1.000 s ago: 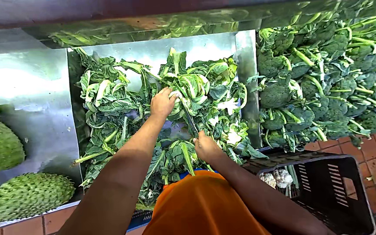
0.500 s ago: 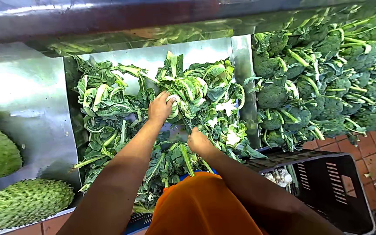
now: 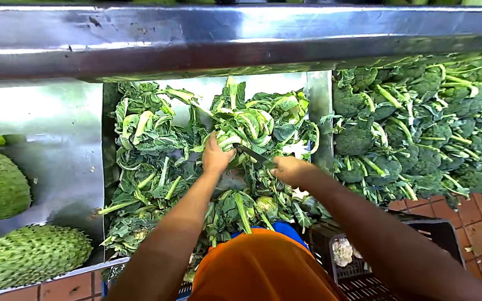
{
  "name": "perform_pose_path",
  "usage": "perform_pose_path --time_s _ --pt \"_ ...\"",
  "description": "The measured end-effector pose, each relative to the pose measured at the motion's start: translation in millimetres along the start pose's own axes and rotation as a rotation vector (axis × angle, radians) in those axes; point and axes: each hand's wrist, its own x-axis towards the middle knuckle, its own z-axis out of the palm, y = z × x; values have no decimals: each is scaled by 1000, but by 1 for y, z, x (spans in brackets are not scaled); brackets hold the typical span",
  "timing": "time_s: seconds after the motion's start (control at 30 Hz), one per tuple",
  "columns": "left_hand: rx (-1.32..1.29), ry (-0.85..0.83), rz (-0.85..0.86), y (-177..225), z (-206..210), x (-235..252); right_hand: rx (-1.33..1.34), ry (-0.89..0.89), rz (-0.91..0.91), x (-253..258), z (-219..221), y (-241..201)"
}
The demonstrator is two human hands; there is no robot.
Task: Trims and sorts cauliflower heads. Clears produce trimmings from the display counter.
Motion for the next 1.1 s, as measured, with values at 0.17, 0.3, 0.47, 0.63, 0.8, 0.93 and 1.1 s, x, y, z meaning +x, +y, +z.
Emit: perform_pose_path --time_s 0.17,0.3,0.47,0.63,0.8,0.93,1.1 --pt "0 -220 104 -17 -55 32 -57 -17 29 0 -59 53" --pt "46 -404 132 -22 -88 25 -81 -1 21 7 -58 77" --pt "-370 -775 -15 -50 -114 2 -78 94 -131 7 -28 98" --pt "-1004 -817 -189 -98 -108 -45 655 140 -226 -11 23 161" --pt "-1529 -666 -402 -98 -73 -89 660 740 -53 52 102 152" --pt "-1512 -680 -404 -65 -66 -104 588 816 -204 52 99 88" --pt "-1184 -828 -324 -5 -97 -123 381 409 -708 -10 71 -8"
